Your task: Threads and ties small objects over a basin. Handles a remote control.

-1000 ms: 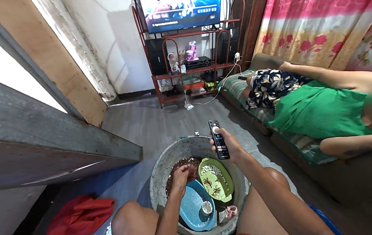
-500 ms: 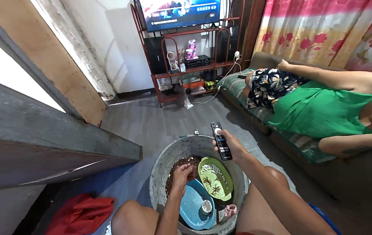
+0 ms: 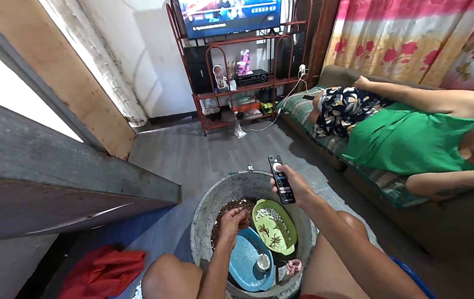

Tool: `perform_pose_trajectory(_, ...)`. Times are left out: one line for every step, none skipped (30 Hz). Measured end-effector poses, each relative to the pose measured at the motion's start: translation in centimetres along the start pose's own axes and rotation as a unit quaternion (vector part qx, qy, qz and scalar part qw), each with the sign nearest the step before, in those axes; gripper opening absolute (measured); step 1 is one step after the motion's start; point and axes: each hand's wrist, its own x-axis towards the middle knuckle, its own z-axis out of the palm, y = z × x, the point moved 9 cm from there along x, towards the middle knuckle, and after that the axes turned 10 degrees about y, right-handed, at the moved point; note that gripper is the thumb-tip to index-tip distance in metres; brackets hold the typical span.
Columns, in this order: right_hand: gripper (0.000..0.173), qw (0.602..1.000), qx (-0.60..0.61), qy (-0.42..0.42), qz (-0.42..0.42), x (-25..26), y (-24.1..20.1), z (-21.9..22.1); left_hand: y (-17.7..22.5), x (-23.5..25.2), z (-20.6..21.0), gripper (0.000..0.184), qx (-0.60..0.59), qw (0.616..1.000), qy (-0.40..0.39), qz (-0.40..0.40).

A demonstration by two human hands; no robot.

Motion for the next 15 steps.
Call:
perform_pose_trajectory(0.043,1.0,0.0,0.0,0.0,0.06,0.0,-0.01,0.04,-0.03,-0.01,0.026,-0.002,1.0,0.0,0.0)
perform_pose_trajectory(0.044,1.0,-0.001,-0.002,-0.001,0.09,-0.01,0.03,0.1,-0.06,-0.01,0.026,-0.004,1.0,0.0,0.001)
perform_pose_trajectory(0.044,1.0,-0.001,-0.006,-0.002,0.1,-0.02,0.07,0.15,-0.08,0.0,0.025,-0.005,1.0,-0.001,0.002)
perform_pose_trajectory(0.043,1.0,0.0,-0.008,-0.003,0.09,-0.03,0.08,0.17,-0.13,0.01,0.025,-0.005,1.0,-0.001,0.003)
perform_pose_trajectory(0.043,1.0,-0.002,-0.009,-0.003,0.05,-0.01,0.11,0.17,-0.17,0.03,0.026,-0.004,1.0,-0.001,0.003)
perform_pose_trajectory(0.042,1.0,-0.003,-0.009,-0.002,0.02,0.01,0.13,0.14,-0.18,0.03,0.026,-0.003,1.0,-0.001,0.002)
perform_pose_trajectory(0.042,1.0,-0.003,-0.009,-0.001,-0.01,0.05,0.15,0.09,-0.15,0.01,0.026,-0.003,1.0,-0.001,0.003)
perform_pose_trajectory(0.042,1.0,-0.003,-0.009,-0.001,-0.05,0.09,0.17,0.03,-0.09,-0.01,0.027,-0.003,1.0,-0.001,0.005)
perform_pose_trajectory(0.043,1.0,-0.004,-0.011,-0.001,-0.09,0.12,0.16,-0.04,-0.01,-0.03,0.027,-0.004,1.0,-0.001,0.006)
perform_pose_trajectory(0.043,1.0,-0.005,-0.012,-0.001,-0.1,0.15,0.13,-0.08,0.01,-0.04,0.026,-0.004,1.0,-0.001,0.006)
perform_pose_trajectory(0.043,1.0,-0.006,-0.012,0.0,-0.09,0.18,0.05,-0.12,-0.01,-0.05,0.026,-0.003,1.0,0.0,0.005)
perform_pose_trajectory(0.043,1.0,-0.007,-0.012,0.0,-0.1,0.17,0.0,-0.15,-0.03,-0.04,0.026,-0.003,1.0,0.0,0.003)
perform_pose_trajectory(0.043,1.0,-0.008,-0.011,-0.001,-0.11,0.11,-0.01,-0.14,-0.04,-0.03,0.027,-0.002,1.0,0.0,0.002)
perform_pose_trajectory(0.043,1.0,-0.007,-0.01,-0.001,-0.08,0.01,-0.02,-0.06,-0.04,0.01,0.027,-0.001,1.0,-0.001,0.003)
perform_pose_trajectory(0.044,1.0,-0.006,-0.011,-0.001,-0.03,-0.1,-0.02,0.06,-0.01,0.05,0.027,0.001,1.0,-0.002,0.006)
